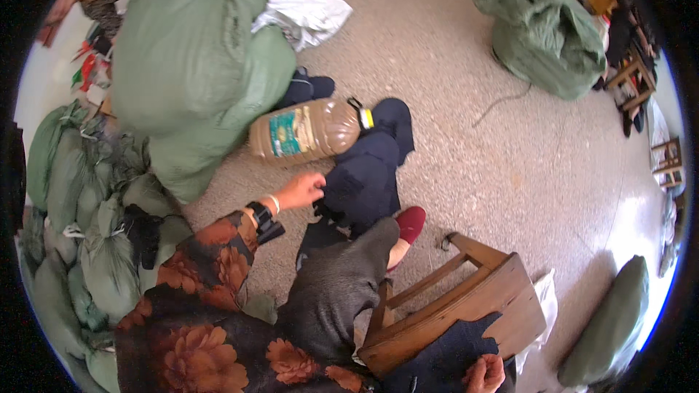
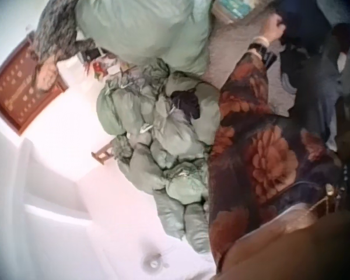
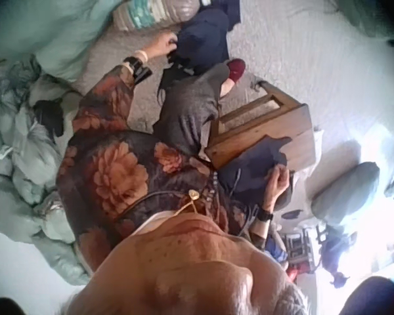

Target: The recorder is hand-stitching decorative or structural patterns onto a dark blue shoe upper component using a needle and thread.

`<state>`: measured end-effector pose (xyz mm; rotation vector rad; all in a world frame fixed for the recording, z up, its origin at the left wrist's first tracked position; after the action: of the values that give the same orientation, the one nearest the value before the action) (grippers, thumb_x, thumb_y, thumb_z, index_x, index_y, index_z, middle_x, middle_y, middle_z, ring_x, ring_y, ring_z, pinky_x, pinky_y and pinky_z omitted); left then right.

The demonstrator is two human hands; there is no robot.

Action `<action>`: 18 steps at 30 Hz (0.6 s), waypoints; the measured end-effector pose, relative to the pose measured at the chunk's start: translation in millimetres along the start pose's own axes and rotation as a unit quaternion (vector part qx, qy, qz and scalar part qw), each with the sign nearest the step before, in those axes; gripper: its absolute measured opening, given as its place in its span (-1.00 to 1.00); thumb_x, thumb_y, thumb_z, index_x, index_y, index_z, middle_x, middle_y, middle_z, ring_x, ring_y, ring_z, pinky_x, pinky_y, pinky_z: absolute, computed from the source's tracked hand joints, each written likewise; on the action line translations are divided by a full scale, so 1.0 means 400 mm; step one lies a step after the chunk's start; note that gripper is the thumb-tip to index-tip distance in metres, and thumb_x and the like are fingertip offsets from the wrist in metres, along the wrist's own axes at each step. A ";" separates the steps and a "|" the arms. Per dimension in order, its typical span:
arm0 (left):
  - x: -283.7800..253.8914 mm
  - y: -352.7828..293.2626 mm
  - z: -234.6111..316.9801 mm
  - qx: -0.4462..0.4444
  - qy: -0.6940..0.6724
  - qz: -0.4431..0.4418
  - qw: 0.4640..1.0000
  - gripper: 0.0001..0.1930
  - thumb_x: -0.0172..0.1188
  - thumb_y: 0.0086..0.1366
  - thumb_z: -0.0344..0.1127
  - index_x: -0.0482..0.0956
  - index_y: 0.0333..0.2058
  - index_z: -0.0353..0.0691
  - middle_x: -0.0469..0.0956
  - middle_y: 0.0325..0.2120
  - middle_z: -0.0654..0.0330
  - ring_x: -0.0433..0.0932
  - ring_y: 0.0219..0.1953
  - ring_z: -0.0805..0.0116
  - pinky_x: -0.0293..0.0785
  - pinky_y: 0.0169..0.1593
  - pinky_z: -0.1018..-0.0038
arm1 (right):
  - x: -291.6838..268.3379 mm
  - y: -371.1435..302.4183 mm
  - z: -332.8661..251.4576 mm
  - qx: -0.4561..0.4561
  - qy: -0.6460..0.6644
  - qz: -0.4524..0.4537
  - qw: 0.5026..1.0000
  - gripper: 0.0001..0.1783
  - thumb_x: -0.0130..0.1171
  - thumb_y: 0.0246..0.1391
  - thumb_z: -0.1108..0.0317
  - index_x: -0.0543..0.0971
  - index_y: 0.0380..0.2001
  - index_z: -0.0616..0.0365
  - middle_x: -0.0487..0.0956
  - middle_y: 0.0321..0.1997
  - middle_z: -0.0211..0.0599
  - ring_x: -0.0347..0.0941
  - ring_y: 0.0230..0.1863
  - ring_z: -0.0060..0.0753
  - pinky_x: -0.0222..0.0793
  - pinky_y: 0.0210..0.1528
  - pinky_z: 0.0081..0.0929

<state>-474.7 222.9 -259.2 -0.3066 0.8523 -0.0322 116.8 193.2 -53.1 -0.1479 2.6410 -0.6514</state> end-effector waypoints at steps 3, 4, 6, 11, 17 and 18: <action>0.027 -0.158 0.008 -0.011 0.024 -0.073 0.997 -0.73 0.27 0.25 -0.26 0.54 -0.15 -0.27 0.57 -0.23 0.01 0.58 -0.26 0.05 0.53 -0.12 0.23 | -0.063 0.026 0.161 -0.015 0.035 -0.014 0.999 -0.89 0.10 0.33 0.40 0.51 -0.30 0.18 0.45 -0.60 -0.47 0.29 -0.67 -0.69 0.17 -0.62 -0.69; 0.030 -0.221 0.022 -0.006 0.023 -0.064 0.998 -0.72 0.29 0.20 -0.27 0.57 -0.15 -0.26 0.60 -0.23 -0.03 0.59 -0.21 -0.03 0.52 -0.10 0.17 | -0.060 0.032 0.174 -0.007 0.057 -0.010 0.998 -0.87 0.09 0.29 0.44 0.48 -0.37 0.21 0.44 -0.62 -0.45 0.28 -0.69 -0.68 0.16 -0.65 -0.67; 0.062 -0.378 0.034 -0.027 0.010 -0.066 0.997 -0.71 0.31 0.17 -0.26 0.61 -0.15 -0.25 0.61 -0.22 -0.08 0.59 -0.15 -0.11 0.51 -0.09 0.11 | -0.026 0.004 0.083 -0.028 0.057 -0.032 0.997 -0.88 0.10 0.33 0.38 0.51 -0.29 0.18 0.45 -0.60 -0.46 0.29 -0.68 -0.68 0.18 -0.63 -0.68; 0.185 -0.807 0.123 -0.114 -0.052 -0.185 0.975 -0.51 0.32 0.18 -0.20 0.55 0.03 -0.38 0.60 -0.09 -0.15 0.58 -0.01 -0.11 0.49 0.06 0.11 | -0.022 0.001 0.080 -0.067 0.053 -0.059 0.995 -0.91 0.11 0.36 0.38 0.52 -0.23 0.16 0.48 -0.54 -0.45 0.34 -0.63 -0.66 0.25 -0.58 -0.69; 0.400 -1.404 -0.078 -0.251 -0.281 -0.244 0.894 -0.41 0.24 0.31 -0.02 0.45 0.17 -0.31 0.51 0.12 -0.01 0.52 0.11 0.04 0.42 0.17 0.23 | -0.049 0.027 0.125 -0.145 0.058 -0.034 0.987 -0.87 0.07 0.34 0.37 0.46 -0.31 0.16 0.42 -0.64 -0.44 0.26 -0.78 -0.66 0.14 -0.77 -0.68; 0.385 -1.487 -0.078 -0.356 -0.597 -0.112 0.710 -0.41 0.19 0.37 0.04 0.44 0.20 -0.26 0.49 0.17 0.06 0.51 0.14 0.12 0.39 0.19 0.29 | -0.039 0.027 0.117 -0.147 0.064 -0.038 0.986 -0.87 0.07 0.34 0.37 0.46 -0.31 0.16 0.42 -0.64 -0.44 0.26 -0.78 -0.66 0.14 -0.77 -0.68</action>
<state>-340.5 -376.5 -225.8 -1.0185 -0.5422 0.2618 150.6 186.2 -90.0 -0.3028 2.8558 -0.2986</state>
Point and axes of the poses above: each hand's wrist, its own y-axis towards the middle knuckle, its own x-axis out of the palm, z = x × y, the point moved 10 cm from there along y, towards the middle knuckle
